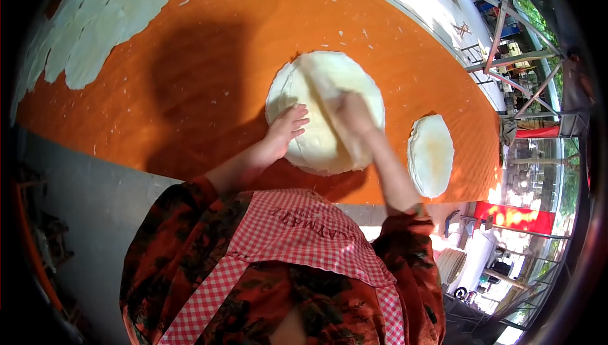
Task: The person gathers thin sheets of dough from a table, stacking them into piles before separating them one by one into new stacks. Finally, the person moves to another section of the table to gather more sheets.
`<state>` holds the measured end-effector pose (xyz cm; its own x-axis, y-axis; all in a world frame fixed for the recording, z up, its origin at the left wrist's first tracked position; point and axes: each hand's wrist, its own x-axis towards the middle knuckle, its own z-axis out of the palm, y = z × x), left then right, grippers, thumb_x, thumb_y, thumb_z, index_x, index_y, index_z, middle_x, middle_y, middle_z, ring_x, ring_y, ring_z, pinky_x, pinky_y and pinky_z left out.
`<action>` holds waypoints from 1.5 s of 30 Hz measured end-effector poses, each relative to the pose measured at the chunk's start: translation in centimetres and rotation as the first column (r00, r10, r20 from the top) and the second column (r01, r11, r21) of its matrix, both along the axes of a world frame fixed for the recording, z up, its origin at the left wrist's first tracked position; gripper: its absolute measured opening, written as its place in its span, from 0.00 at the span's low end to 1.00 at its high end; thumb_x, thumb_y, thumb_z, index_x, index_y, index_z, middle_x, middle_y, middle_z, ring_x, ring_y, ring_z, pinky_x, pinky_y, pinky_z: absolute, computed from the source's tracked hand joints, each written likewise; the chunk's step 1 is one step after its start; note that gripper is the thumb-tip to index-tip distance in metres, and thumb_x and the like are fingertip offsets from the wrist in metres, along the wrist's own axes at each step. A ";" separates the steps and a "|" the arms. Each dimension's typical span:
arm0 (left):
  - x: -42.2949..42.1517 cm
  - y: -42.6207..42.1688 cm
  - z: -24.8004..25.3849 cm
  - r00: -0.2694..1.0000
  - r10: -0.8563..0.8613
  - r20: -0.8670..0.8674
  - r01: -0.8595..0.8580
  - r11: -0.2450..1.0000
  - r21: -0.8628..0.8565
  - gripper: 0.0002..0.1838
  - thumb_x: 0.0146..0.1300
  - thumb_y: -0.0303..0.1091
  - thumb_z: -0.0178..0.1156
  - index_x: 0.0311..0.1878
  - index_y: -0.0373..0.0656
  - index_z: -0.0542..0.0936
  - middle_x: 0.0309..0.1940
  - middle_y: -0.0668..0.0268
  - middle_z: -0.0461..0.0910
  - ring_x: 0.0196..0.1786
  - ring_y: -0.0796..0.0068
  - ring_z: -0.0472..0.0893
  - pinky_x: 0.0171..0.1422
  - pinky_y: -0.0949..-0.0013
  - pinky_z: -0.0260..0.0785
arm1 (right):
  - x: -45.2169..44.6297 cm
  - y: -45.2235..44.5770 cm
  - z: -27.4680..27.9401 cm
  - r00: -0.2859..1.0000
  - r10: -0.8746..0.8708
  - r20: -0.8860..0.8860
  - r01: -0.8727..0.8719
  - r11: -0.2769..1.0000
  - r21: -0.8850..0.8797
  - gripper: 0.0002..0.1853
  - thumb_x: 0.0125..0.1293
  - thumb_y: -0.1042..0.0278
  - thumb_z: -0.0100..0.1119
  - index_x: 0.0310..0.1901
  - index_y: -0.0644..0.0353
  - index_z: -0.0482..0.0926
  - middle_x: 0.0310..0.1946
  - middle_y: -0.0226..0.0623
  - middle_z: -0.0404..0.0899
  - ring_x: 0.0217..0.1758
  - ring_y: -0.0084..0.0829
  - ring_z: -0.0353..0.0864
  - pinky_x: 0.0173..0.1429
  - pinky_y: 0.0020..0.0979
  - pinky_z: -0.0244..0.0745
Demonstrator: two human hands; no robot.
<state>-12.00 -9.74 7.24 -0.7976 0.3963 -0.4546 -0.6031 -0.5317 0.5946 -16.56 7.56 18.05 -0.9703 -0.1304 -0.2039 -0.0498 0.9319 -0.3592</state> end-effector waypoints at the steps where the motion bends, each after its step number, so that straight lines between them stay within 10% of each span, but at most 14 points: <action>1: 0.0 -0.1 -0.6 1.000 0.015 0.006 -0.015 1.000 -0.025 0.25 0.69 0.46 0.50 0.64 0.43 0.65 0.59 0.60 0.70 0.62 0.63 0.71 0.64 0.62 0.62 | -0.9 1.9 2.6 0.997 -0.006 -0.081 -0.019 0.954 -0.298 0.11 0.55 0.68 0.61 0.32 0.71 0.80 0.23 0.50 0.80 0.30 0.39 0.82 0.36 0.38 0.73; 6: 0.2 -1.4 1.1 0.999 0.040 0.030 -0.042 0.996 0.079 0.26 0.68 0.43 0.51 0.66 0.42 0.63 0.64 0.60 0.66 0.65 0.66 0.67 0.66 0.60 0.61 | 0.6 4.5 17.7 0.937 -0.344 -0.059 0.212 0.694 -0.688 0.20 0.56 0.82 0.57 0.53 0.69 0.75 0.40 0.45 0.82 0.40 0.34 0.82 0.47 0.32 0.78; 9: -0.5 -2.2 3.4 0.994 0.113 0.009 -0.104 0.875 0.472 0.25 0.68 0.39 0.49 0.65 0.37 0.63 0.61 0.56 0.68 0.64 0.64 0.68 0.68 0.56 0.59 | 1.3 8.5 14.8 0.857 -0.510 0.068 0.290 0.369 -0.883 0.27 0.55 0.84 0.56 0.59 0.69 0.68 0.48 0.47 0.79 0.47 0.38 0.81 0.54 0.34 0.76; 12: -2.0 -4.1 3.1 0.996 0.088 0.032 -0.093 0.895 0.436 0.28 0.62 0.32 0.56 0.63 0.32 0.63 0.59 0.51 0.69 0.64 0.57 0.68 0.66 0.54 0.62 | 2.8 13.2 4.2 0.834 -0.474 0.281 0.392 0.151 -0.908 0.31 0.53 0.82 0.59 0.61 0.70 0.65 0.54 0.48 0.75 0.55 0.39 0.76 0.62 0.37 0.71; 15: -2.4 -4.5 -0.7 0.991 0.114 -0.076 -0.111 0.993 0.043 0.26 0.59 0.31 0.57 0.59 0.30 0.66 0.54 0.51 0.72 0.56 0.61 0.73 0.59 0.59 0.67 | 4.6 20.7 -12.6 0.709 -0.303 0.636 0.687 0.096 -0.720 0.26 0.57 0.70 0.62 0.58 0.66 0.70 0.46 0.40 0.79 0.41 0.33 0.81 0.46 0.33 0.79; 16: -2.6 -4.7 -3.0 0.989 0.079 -0.128 -0.091 0.992 -0.092 0.25 0.58 0.31 0.57 0.58 0.30 0.67 0.53 0.51 0.72 0.55 0.62 0.73 0.58 0.59 0.67 | 5.9 18.1 -12.3 0.675 -0.317 0.667 0.667 -0.125 -0.734 0.18 0.61 0.63 0.59 0.50 0.65 0.77 0.40 0.40 0.80 0.32 0.29 0.80 0.31 0.31 0.77; 18: -3.2 -4.8 -6.3 0.994 -0.079 -0.074 0.044 0.918 -0.395 0.26 0.57 0.32 0.56 0.58 0.30 0.65 0.52 0.53 0.72 0.52 0.64 0.74 0.55 0.62 0.68 | 5.8 14.6 -11.1 0.519 -0.513 0.684 0.714 -0.180 -0.676 0.21 0.62 0.53 0.59 0.45 0.66 0.79 0.38 0.41 0.81 0.32 0.28 0.80 0.29 0.30 0.74; 21: -2.8 -2.6 -5.3 0.981 0.074 -0.179 -0.163 0.817 -0.553 0.28 0.58 0.35 0.56 0.59 0.30 0.63 0.52 0.54 0.72 0.53 0.63 0.74 0.55 0.62 0.68 | 4.1 14.6 -11.1 0.397 -0.692 0.603 0.837 0.003 -0.547 0.30 0.58 0.45 0.61 0.47 0.71 0.78 0.41 0.48 0.81 0.42 0.37 0.82 0.40 0.37 0.76; 25: -2.0 0.7 -6.3 0.903 0.120 -0.412 -0.402 0.569 -0.717 0.31 0.59 0.36 0.57 0.60 0.30 0.59 0.55 0.49 0.68 0.56 0.58 0.71 0.58 0.58 0.65 | 3.0 11.8 -11.9 0.500 -0.863 0.068 0.851 0.475 -0.223 0.32 0.56 0.48 0.64 0.48 0.75 0.75 0.45 0.59 0.79 0.50 0.50 0.79 0.56 0.37 0.72; 29: -2.7 -0.9 -5.8 0.948 0.174 -0.267 -0.313 0.663 -0.680 0.32 0.60 0.39 0.59 0.60 0.30 0.59 0.54 0.48 0.69 0.54 0.58 0.74 0.58 0.58 0.67 | 3.8 13.2 -11.7 0.525 -0.818 0.235 0.796 0.375 -0.475 0.32 0.53 0.54 0.67 0.51 0.74 0.73 0.46 0.58 0.79 0.52 0.47 0.79 0.57 0.37 0.72; 31: -3.5 -3.9 -6.0 0.972 0.140 -0.188 -0.183 0.954 -0.237 0.25 0.59 0.36 0.61 0.55 0.28 0.69 0.50 0.51 0.75 0.50 0.61 0.77 0.53 0.59 0.72 | 3.7 14.9 -14.9 0.580 -0.814 0.040 0.767 0.529 -0.364 0.37 0.49 0.58 0.71 0.56 0.75 0.70 0.49 0.58 0.78 0.54 0.46 0.78 0.58 0.35 0.73; 35: -5.3 -4.5 -3.2 0.994 0.077 -0.083 -0.092 0.978 -0.187 0.24 0.60 0.33 0.58 0.57 0.31 0.70 0.54 0.57 0.74 0.57 0.63 0.73 0.62 0.60 0.65 | 3.4 13.4 -12.2 0.453 -0.842 0.293 0.707 0.139 -0.694 0.38 0.48 0.69 0.72 0.60 0.74 0.67 0.48 0.51 0.78 0.52 0.40 0.78 0.56 0.33 0.74; 38: -4.5 -3.9 0.0 0.995 -0.004 -0.100 -0.012 0.988 -0.151 0.25 0.62 0.34 0.56 0.60 0.33 0.68 0.57 0.58 0.72 0.61 0.62 0.70 0.66 0.60 0.62 | 3.4 14.4 -12.0 0.705 -0.629 0.327 0.510 0.130 -0.850 0.26 0.54 0.78 0.66 0.54 0.74 0.69 0.43 0.48 0.78 0.44 0.37 0.79 0.50 0.35 0.76; 45: -3.7 6.3 9.1 0.987 -0.024 -0.161 0.015 0.998 -0.059 0.29 0.62 0.29 0.53 0.67 0.38 0.61 0.62 0.58 0.68 0.66 0.62 0.66 0.70 0.57 0.59 | 7.7 23.9 -0.6 0.741 -0.668 0.062 0.202 0.134 -0.970 0.20 0.58 0.82 0.59 0.53 0.64 0.74 0.45 0.36 0.79 0.48 0.28 0.78 0.53 0.31 0.74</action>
